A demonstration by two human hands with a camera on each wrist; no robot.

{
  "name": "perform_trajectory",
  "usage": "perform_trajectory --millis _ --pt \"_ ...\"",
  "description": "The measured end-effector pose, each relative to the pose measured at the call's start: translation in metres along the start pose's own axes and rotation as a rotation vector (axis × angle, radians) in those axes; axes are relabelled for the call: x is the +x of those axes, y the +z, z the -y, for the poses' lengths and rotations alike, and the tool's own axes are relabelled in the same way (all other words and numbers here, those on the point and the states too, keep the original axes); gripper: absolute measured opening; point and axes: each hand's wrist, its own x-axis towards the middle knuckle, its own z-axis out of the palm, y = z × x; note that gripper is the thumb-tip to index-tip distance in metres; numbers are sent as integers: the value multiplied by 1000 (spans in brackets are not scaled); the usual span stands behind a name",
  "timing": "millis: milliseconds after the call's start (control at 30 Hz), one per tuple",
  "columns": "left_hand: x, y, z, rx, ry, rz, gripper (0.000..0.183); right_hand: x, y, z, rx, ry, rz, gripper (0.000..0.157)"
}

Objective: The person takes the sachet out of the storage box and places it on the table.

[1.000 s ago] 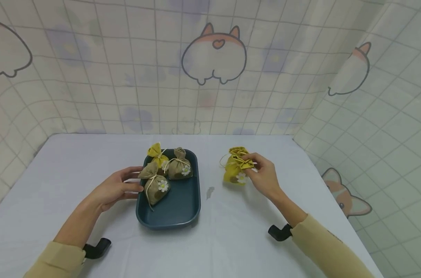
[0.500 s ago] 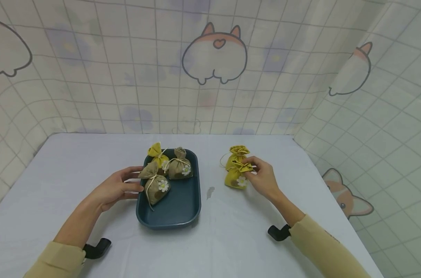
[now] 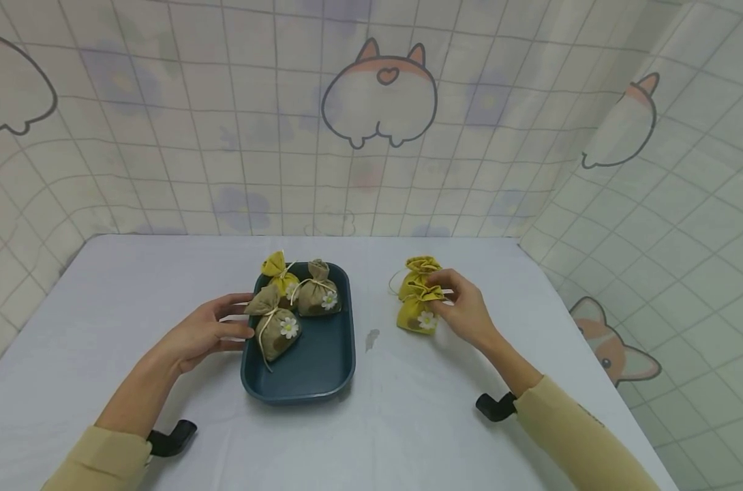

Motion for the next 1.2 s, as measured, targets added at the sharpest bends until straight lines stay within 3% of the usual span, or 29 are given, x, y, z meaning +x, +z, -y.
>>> perform_trajectory --millis 700,933,1200 --pt "0 -1 1 -6 -6 -1 89 11 -7 39 -127 -190 134 44" --pt "0 0 -1 2 -9 -2 88 15 3 49 -13 -235 144 40" --pt "0 0 0 2 -15 -6 88 20 17 59 114 -186 181 38"
